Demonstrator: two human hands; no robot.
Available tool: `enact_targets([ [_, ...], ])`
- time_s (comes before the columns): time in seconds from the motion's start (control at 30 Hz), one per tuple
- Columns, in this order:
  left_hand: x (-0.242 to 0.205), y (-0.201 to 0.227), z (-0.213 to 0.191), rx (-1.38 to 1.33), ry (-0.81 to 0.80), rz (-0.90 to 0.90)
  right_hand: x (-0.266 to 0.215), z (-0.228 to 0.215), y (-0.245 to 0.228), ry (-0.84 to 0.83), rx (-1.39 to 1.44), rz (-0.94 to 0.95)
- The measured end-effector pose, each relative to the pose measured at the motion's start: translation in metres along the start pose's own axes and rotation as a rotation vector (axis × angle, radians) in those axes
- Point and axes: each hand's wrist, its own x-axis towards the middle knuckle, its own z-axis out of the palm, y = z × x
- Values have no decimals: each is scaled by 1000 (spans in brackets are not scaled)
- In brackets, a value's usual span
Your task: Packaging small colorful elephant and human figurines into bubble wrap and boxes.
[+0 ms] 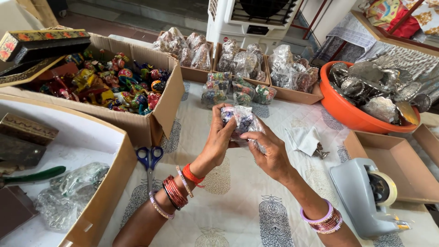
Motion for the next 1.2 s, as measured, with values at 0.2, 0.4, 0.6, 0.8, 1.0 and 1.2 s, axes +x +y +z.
enact_targets([
  [0.2,2,-3,-3,-29,-1,-5,3,2,1,5,34,-8],
  [0.4,0,-3,-1,-26,-5,39,-1,6,9,23,-96,-125],
  [0.6,3,-9,-5,26,5,40,12,-4,-3,-22,-193,-352],
  [0.8,6,-14,-7,36,37,-13,19,-6,1,-85,-381,-467],
  [1.0,12,-16,-15,-6,18,-231,8,-9,14,-102,-112,-285],
  [1.2,1,14,-1,-271,-103,-245,-1,-7,29,-79,-92,-200],
])
